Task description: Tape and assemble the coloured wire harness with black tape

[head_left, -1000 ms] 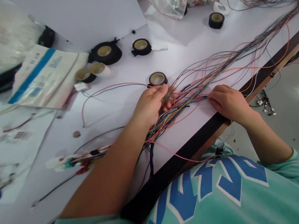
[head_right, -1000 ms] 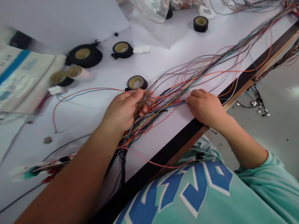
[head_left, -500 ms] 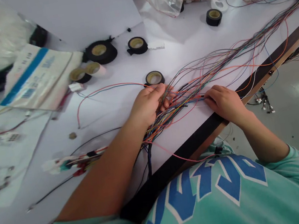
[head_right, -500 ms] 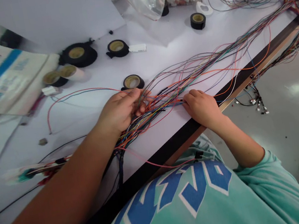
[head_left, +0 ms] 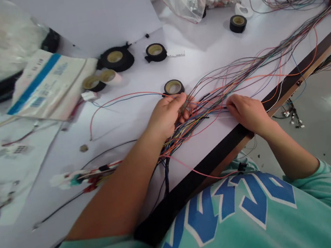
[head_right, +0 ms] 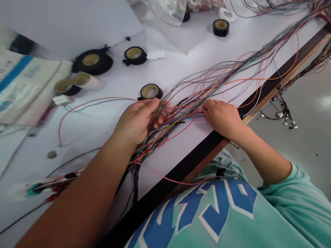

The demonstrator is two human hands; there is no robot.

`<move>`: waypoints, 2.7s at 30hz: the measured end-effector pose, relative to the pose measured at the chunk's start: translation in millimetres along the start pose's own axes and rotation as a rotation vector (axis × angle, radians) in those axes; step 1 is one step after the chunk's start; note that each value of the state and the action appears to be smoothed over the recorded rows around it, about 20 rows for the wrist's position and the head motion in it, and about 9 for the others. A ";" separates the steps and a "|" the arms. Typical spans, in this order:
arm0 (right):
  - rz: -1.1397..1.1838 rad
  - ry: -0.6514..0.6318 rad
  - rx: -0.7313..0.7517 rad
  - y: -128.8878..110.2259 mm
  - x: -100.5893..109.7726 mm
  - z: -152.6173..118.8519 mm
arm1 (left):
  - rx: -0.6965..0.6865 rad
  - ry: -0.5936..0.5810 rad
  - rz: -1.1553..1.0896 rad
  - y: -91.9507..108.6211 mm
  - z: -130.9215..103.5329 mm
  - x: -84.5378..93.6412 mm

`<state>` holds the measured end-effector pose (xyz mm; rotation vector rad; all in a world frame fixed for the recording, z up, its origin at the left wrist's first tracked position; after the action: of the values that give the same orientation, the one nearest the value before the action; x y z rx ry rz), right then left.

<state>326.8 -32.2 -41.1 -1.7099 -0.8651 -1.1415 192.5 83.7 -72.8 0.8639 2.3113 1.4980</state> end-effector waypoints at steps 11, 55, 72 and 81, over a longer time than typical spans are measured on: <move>-0.135 0.049 0.006 -12.6 3.6 10.1 | 0.009 -0.017 -0.062 0.1 0.1 -1.5; -0.170 -0.015 -0.042 -7.7 -1.0 -2.0 | 0.020 -0.042 -0.110 -2.7 1.6 -2.9; -0.200 -0.034 0.135 -14.0 -4.3 -5.0 | 0.024 -0.008 -0.083 -1.3 0.2 -2.2; -0.241 -0.058 0.082 -9.5 -3.6 -7.8 | 0.006 -0.010 -0.052 -1.8 0.9 -1.3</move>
<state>314.7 -36.1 -40.3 -1.6097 -1.1629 -1.2001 193.3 83.1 -74.9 0.8041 2.3134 1.4630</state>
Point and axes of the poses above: each hand's wrist, its own z-axis towards the middle knuckle, its own x-axis out of the back of the hand, y = z × x, the point moved 8 cm from there along z, towards the middle knuckle, and after that the axes turned 1 degree about z, right-handed, at the moved point
